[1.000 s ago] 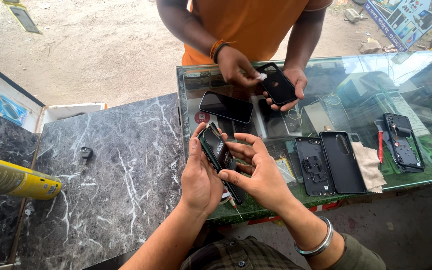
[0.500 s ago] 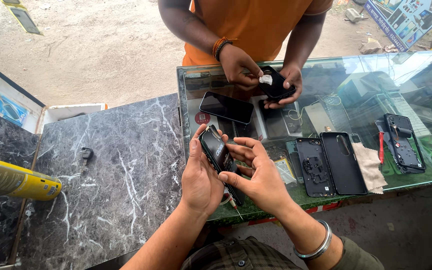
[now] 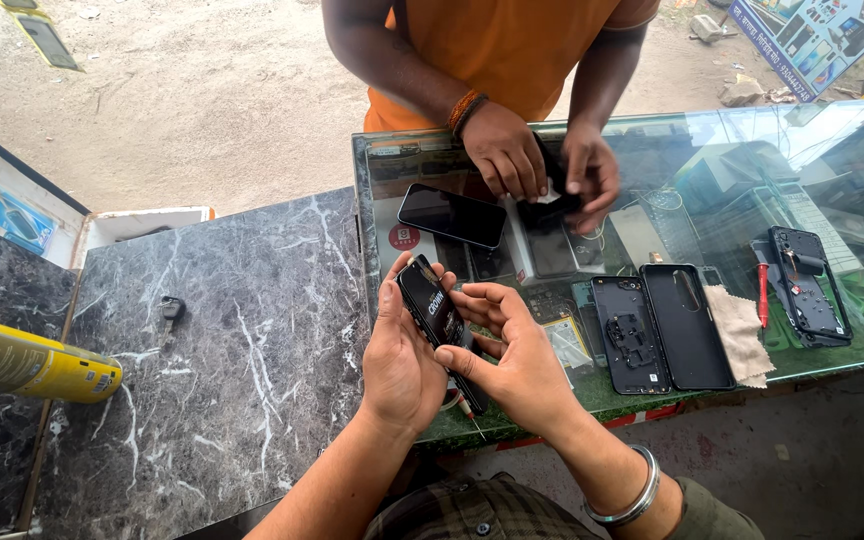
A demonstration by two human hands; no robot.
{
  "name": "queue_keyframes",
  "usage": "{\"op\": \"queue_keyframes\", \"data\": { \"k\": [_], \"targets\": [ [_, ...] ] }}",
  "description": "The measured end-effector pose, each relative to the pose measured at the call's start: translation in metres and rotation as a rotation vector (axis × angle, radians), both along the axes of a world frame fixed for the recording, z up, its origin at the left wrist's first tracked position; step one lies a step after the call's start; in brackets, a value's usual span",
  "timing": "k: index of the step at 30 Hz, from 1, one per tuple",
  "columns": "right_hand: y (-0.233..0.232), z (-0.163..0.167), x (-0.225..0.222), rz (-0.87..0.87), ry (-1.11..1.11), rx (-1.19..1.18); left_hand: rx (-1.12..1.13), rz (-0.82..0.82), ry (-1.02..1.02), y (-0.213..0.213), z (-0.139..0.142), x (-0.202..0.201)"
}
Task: The person peels a protective film from a replacement screen and aligns it with a phone frame at a glass counter, then carries the opened phone chassis to a repair bench and uses a screwdriver to work on the internal components while a multimeter and a second phone sit on the bench.
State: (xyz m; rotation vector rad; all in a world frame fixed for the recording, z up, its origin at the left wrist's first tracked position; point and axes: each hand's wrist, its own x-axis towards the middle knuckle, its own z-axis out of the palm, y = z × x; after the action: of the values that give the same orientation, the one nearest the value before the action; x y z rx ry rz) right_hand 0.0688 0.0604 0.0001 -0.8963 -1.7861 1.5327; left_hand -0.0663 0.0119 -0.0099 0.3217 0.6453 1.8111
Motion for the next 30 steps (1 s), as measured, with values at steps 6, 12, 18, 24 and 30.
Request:
{"op": "queue_keyframes", "data": {
  "k": [6,12,18,24,30],
  "targets": [
    [-0.002,0.003,0.001,0.003,-0.016,0.03,0.021,-0.004,-0.01,0.0,0.0,0.001],
    [-0.004,0.007,0.002,0.008,-0.056,0.043,0.01,-0.001,-0.023,-0.001,0.0,0.001],
    [-0.005,0.008,0.002,0.025,-0.086,0.083,0.007,-0.004,-0.052,-0.001,-0.002,0.001],
    [-0.008,0.007,0.003,0.024,-0.07,0.146,0.028,-0.009,-0.055,-0.002,-0.003,0.001],
    [-0.011,0.007,0.004,0.013,-0.042,0.239,0.015,-0.016,-0.027,-0.002,-0.004,0.002]
  ]
}}
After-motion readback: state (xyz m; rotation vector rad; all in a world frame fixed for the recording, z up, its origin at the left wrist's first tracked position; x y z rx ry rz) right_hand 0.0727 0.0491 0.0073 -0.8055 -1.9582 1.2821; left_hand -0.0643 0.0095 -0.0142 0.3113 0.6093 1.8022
